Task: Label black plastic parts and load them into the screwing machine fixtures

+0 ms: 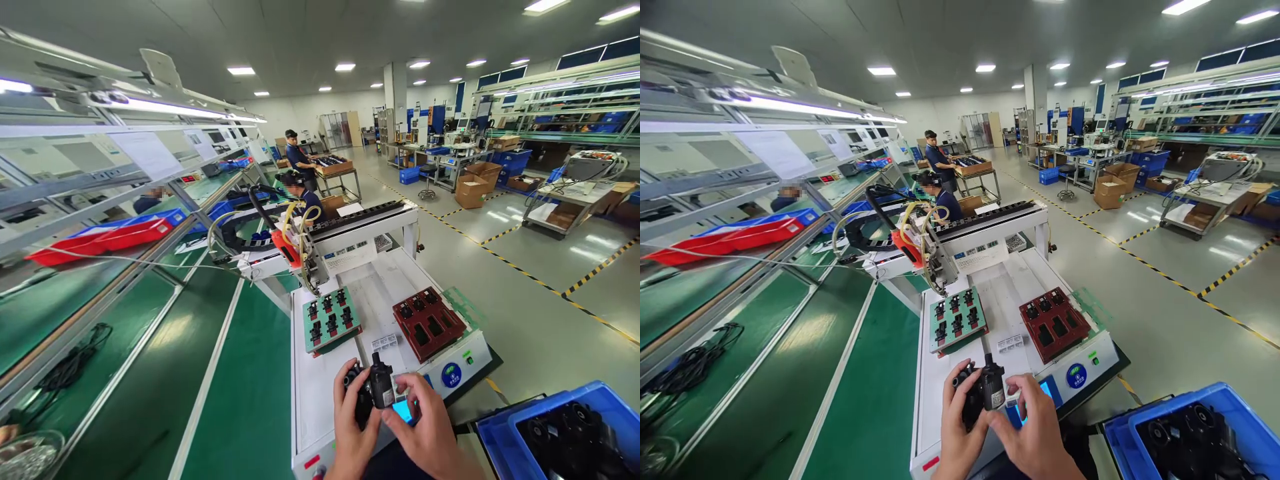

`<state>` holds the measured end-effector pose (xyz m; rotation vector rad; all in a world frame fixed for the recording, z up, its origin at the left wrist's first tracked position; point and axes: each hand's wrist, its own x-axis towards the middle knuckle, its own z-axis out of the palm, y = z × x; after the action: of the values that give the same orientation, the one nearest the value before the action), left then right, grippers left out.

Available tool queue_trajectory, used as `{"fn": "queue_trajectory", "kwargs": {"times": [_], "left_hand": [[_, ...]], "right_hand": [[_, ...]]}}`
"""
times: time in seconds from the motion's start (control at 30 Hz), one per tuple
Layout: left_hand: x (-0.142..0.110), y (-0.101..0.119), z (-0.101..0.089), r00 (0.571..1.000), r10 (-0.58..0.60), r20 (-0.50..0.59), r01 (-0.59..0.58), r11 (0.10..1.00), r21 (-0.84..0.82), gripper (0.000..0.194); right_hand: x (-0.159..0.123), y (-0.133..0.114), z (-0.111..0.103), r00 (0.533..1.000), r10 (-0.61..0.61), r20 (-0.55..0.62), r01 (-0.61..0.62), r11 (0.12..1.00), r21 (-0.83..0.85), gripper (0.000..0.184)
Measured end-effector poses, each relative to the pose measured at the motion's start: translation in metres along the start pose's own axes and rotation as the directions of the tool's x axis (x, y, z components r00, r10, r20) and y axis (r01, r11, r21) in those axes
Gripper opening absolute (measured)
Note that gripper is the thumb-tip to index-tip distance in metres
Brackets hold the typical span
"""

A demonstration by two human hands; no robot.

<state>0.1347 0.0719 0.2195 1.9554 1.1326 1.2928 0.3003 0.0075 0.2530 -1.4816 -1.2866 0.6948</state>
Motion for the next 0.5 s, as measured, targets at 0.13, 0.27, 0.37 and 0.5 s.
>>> {"fn": "queue_trajectory", "kwargs": {"times": [0.13, 0.27, 0.37, 0.5], "left_hand": [[0.0, 0.0, -0.004, 0.993, 0.113, -0.043, -0.105, 0.984, 0.147, 0.048], [0.002, 0.0, -0.006, 0.996, 0.084, -0.039, -0.078, 0.986, 0.149, 0.049], [0.008, -0.007, -0.005, 0.996, -0.073, -0.048, 0.076, 0.994, 0.077, 0.048], [0.018, -0.017, -0.005, 0.958, -0.263, -0.115, 0.26, 0.965, -0.041, 0.044]], "right_hand": [[-0.001, -0.002, 0.008, 0.972, -0.224, -0.064, 0.204, 0.951, -0.234, 0.025], [0.002, -0.011, 0.003, 0.946, -0.319, -0.058, 0.306, 0.937, -0.167, 0.016], [0.0, -0.019, -0.005, 0.905, -0.393, -0.165, 0.377, 0.918, -0.119, 0.018], [-0.001, -0.02, 0.004, 0.773, -0.618, -0.146, 0.561, 0.772, -0.299, 0.02]]}}
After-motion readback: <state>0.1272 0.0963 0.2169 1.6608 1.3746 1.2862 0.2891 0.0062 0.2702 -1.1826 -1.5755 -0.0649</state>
